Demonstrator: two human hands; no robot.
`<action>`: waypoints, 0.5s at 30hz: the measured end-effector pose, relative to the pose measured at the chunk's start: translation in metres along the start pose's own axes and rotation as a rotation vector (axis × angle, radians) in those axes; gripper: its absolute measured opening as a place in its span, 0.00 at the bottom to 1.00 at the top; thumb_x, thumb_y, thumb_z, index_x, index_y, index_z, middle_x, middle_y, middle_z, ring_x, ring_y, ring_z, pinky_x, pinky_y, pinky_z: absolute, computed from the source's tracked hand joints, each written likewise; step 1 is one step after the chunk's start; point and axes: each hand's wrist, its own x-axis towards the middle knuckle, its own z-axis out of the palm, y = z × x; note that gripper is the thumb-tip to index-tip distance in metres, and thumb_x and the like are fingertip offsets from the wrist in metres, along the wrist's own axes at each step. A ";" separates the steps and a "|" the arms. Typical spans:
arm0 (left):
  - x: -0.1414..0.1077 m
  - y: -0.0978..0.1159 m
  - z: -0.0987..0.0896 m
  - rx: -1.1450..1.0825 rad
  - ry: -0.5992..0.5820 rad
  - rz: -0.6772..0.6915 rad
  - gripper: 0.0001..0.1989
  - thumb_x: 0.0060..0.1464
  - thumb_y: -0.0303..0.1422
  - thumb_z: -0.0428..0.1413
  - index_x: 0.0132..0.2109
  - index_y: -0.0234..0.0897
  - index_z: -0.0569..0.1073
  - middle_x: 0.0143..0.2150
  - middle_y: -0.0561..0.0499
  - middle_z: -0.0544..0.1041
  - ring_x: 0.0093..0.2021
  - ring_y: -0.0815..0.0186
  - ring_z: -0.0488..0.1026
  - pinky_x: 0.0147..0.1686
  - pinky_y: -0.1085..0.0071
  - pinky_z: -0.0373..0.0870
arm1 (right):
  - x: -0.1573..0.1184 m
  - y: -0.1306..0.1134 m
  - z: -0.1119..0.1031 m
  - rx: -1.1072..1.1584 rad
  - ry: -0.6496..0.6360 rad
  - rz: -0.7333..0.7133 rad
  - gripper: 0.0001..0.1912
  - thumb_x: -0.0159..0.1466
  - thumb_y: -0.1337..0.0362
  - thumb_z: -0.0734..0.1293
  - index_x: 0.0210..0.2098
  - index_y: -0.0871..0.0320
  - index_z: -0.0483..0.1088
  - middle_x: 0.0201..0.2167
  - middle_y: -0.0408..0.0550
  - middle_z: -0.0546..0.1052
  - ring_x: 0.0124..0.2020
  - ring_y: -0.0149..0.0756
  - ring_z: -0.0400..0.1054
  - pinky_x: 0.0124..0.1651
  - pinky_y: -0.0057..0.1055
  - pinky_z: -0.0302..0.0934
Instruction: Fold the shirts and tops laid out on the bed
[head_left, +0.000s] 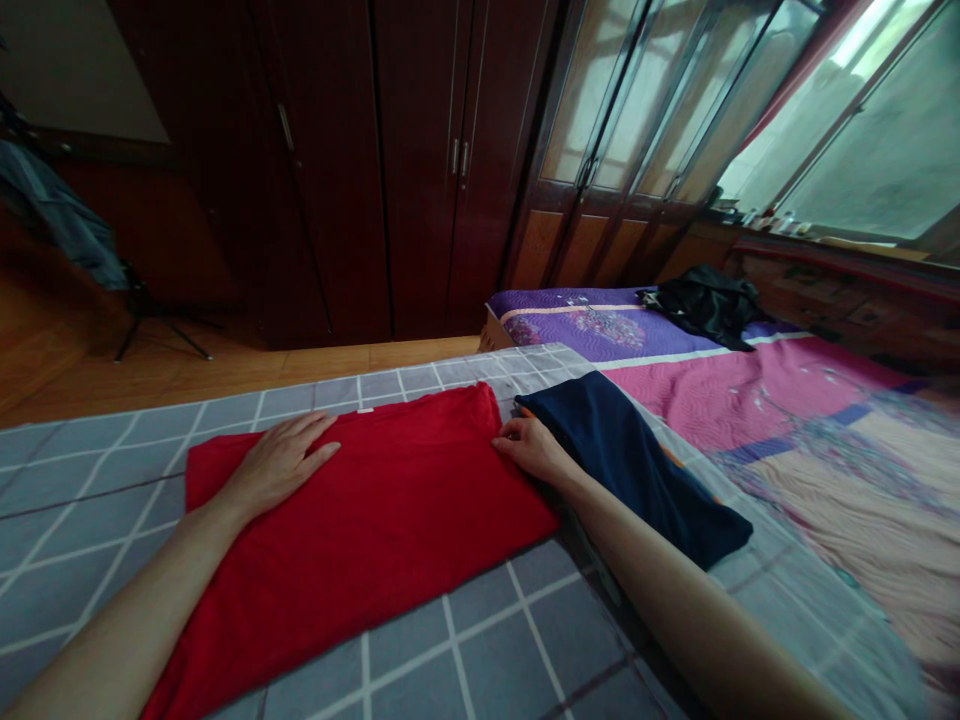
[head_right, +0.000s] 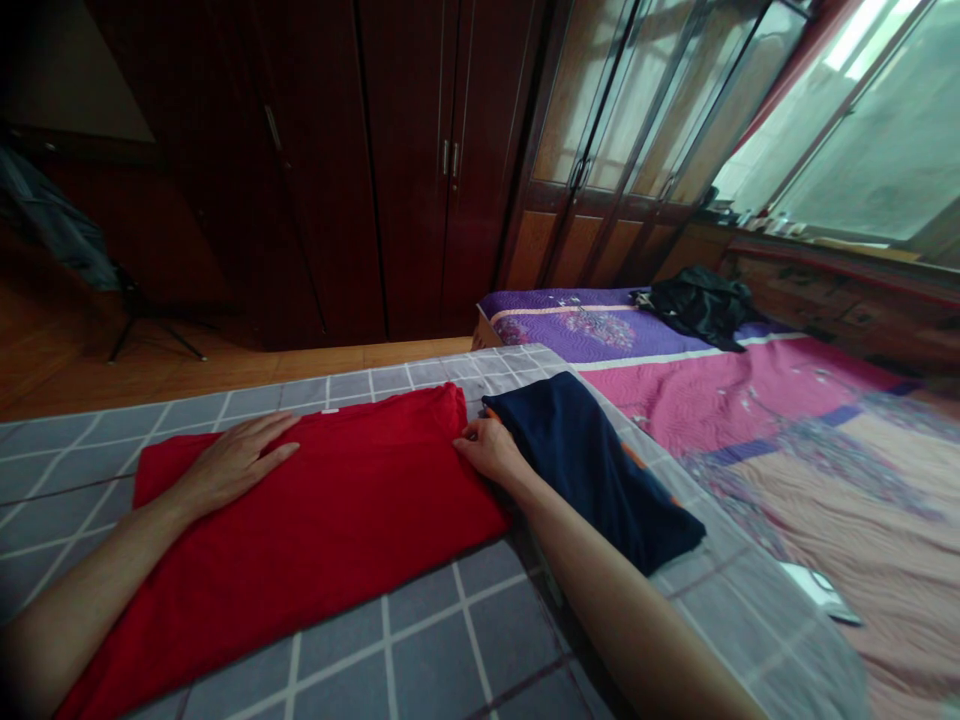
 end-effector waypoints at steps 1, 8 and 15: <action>0.000 0.000 0.000 0.000 0.001 0.002 0.31 0.60 0.50 0.40 0.60 0.32 0.65 0.62 0.41 0.65 0.61 0.56 0.61 0.62 0.59 0.54 | 0.000 0.001 0.001 0.002 0.002 0.008 0.07 0.57 0.62 0.66 0.27 0.59 0.73 0.20 0.43 0.72 0.23 0.31 0.64 0.26 0.26 0.53; 0.000 -0.003 0.000 -0.009 0.013 0.008 0.32 0.59 0.50 0.40 0.60 0.33 0.65 0.62 0.42 0.65 0.61 0.56 0.62 0.62 0.58 0.55 | -0.004 -0.003 -0.004 -0.036 0.103 0.043 0.09 0.59 0.67 0.62 0.23 0.60 0.69 0.22 0.44 0.70 0.25 0.30 0.63 0.27 0.25 0.50; 0.000 0.003 -0.002 -0.055 -0.014 -0.018 0.31 0.59 0.49 0.41 0.60 0.32 0.65 0.62 0.41 0.65 0.62 0.55 0.61 0.62 0.57 0.54 | -0.007 -0.001 -0.008 -0.089 -0.014 0.016 0.12 0.56 0.60 0.67 0.19 0.58 0.67 0.16 0.40 0.66 0.21 0.29 0.61 0.26 0.25 0.50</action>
